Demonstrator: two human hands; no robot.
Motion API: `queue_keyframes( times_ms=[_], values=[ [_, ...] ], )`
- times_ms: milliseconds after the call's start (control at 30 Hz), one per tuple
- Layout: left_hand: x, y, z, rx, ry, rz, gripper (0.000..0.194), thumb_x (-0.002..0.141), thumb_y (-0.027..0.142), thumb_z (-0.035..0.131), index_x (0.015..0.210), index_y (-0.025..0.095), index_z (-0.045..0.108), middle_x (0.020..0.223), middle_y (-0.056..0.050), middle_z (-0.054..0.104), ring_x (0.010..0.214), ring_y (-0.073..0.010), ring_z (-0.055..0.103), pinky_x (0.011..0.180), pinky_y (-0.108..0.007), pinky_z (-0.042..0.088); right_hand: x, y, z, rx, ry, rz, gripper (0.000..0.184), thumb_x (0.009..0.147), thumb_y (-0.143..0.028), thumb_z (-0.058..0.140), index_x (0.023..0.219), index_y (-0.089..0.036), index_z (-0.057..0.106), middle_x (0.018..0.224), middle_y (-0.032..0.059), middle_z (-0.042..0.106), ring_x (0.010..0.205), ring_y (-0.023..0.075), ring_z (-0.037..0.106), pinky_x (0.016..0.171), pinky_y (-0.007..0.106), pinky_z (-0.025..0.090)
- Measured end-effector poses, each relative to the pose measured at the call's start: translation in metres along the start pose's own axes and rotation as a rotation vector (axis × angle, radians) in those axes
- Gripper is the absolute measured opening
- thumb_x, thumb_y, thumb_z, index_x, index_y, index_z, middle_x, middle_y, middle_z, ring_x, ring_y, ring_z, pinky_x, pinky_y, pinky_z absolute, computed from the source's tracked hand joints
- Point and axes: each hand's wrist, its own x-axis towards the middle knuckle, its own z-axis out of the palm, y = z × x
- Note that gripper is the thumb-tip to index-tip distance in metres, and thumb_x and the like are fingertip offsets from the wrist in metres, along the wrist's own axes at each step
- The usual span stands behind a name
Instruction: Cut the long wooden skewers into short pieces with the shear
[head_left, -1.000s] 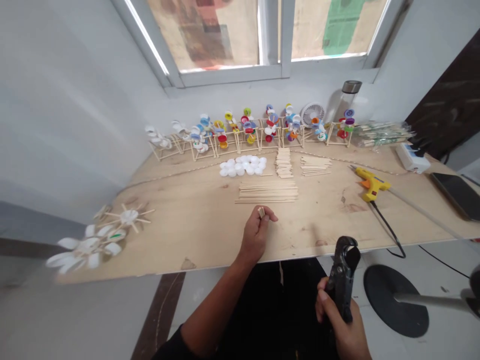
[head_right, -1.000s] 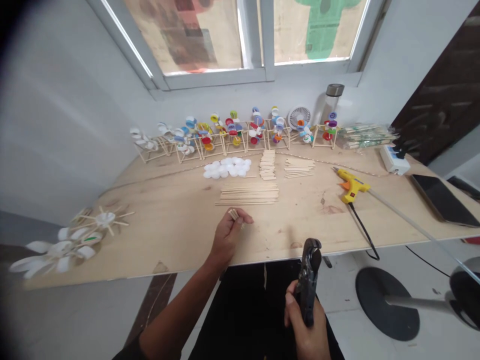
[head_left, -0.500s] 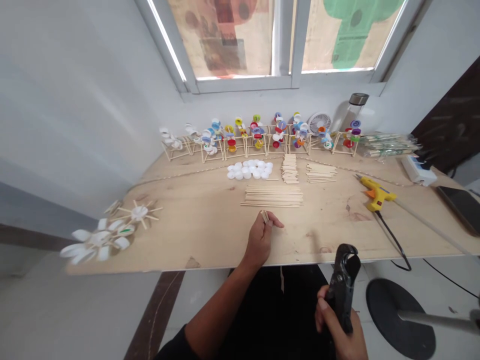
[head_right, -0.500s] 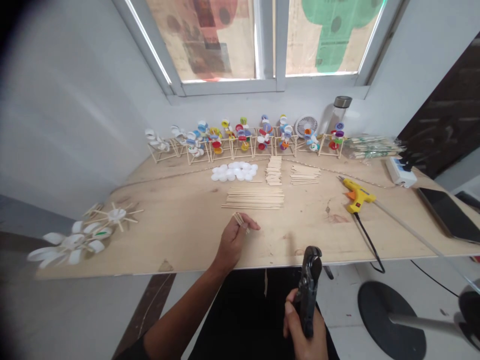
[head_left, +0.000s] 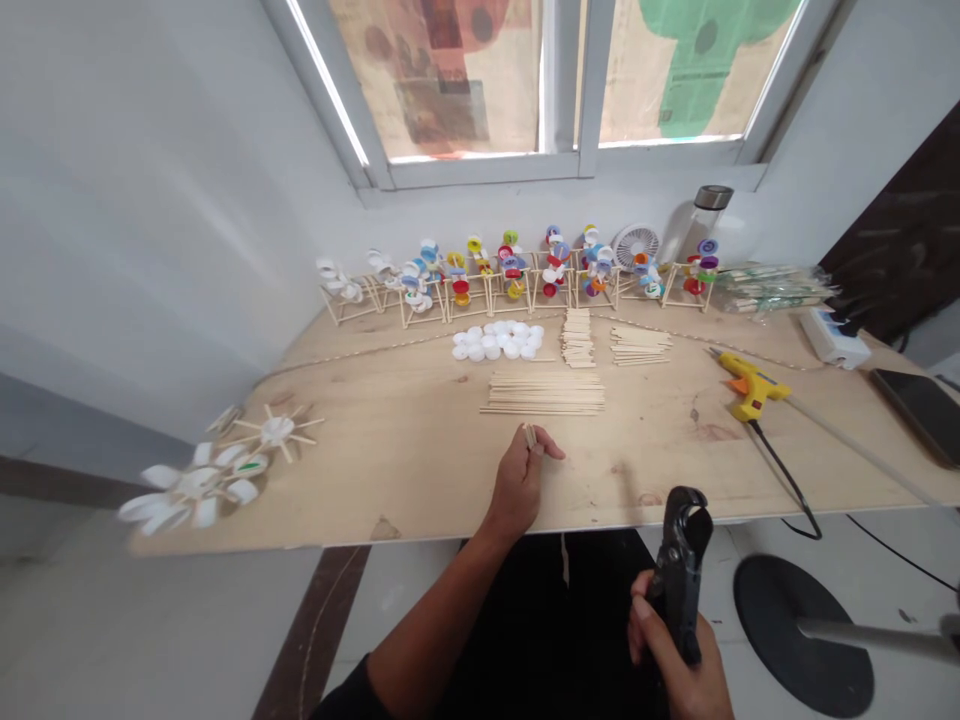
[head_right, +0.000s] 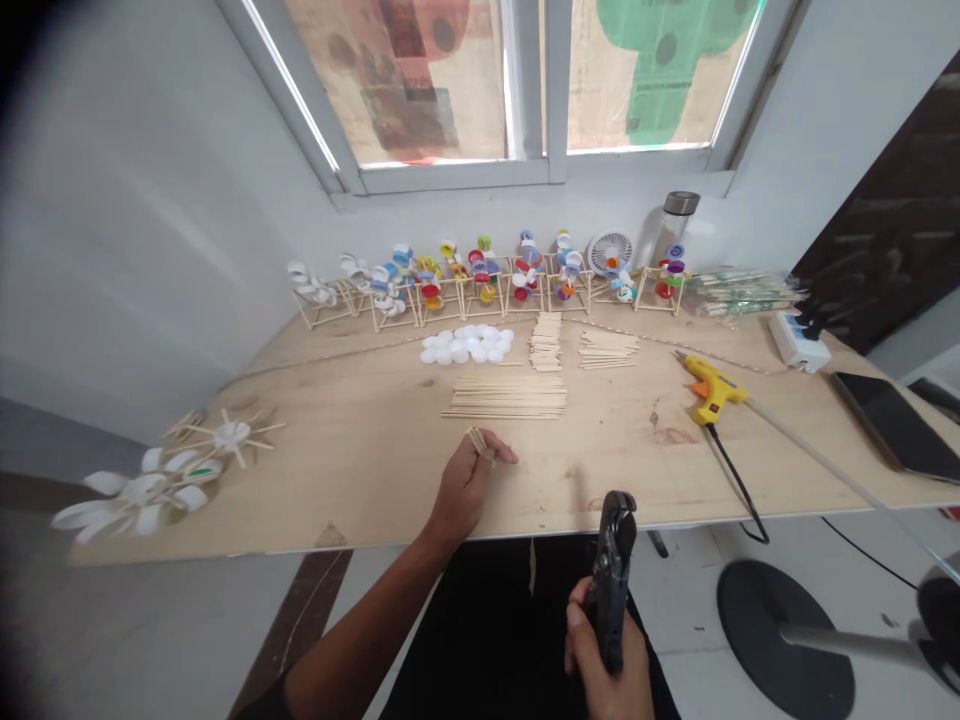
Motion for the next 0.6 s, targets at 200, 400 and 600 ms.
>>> queue_keyframes(
  times_ms=[200,400,600],
  values=[
    [-0.0002,0.0012,-0.0005,-0.006,-0.010,-0.007,0.018,0.089,0.031,0.036,0.083,0.020,0.049,0.080,-0.002,0.059,0.079,-0.0163,0.055,0.081,-0.033,0.041,0.0005,0.0001,0.0007,0.017,-0.034,0.023,0.034,0.079,-0.053,0.051,0.084,-0.019,0.053,0.049,-0.0038,0.047,0.048,0.0150,0.047,0.048,0.025,0.037],
    [0.0039,-0.0002,-0.0013,-0.137,0.020,-0.088,0.015,0.084,0.033,0.043,0.082,0.019,0.050,0.078,-0.003,0.061,0.079,-0.0173,0.057,0.082,-0.035,0.042,0.0002,0.0000,0.0012,0.023,-0.038,0.009,0.036,0.078,-0.054,0.052,0.084,-0.019,0.055,0.049,-0.0035,0.047,0.047,0.0149,0.047,0.047,0.025,0.037],
    [0.0083,0.0032,-0.0038,-0.433,-0.013,-0.243,0.015,0.079,0.032,0.052,0.084,0.019,0.048,0.070,-0.001,0.060,0.072,-0.0170,0.060,0.077,-0.036,0.044,0.0016,0.0054,0.0012,0.023,-0.026,0.003,0.034,0.078,-0.052,0.052,0.085,-0.019,0.055,0.049,-0.0037,0.048,0.047,0.0146,0.048,0.047,0.024,0.038]
  ],
)
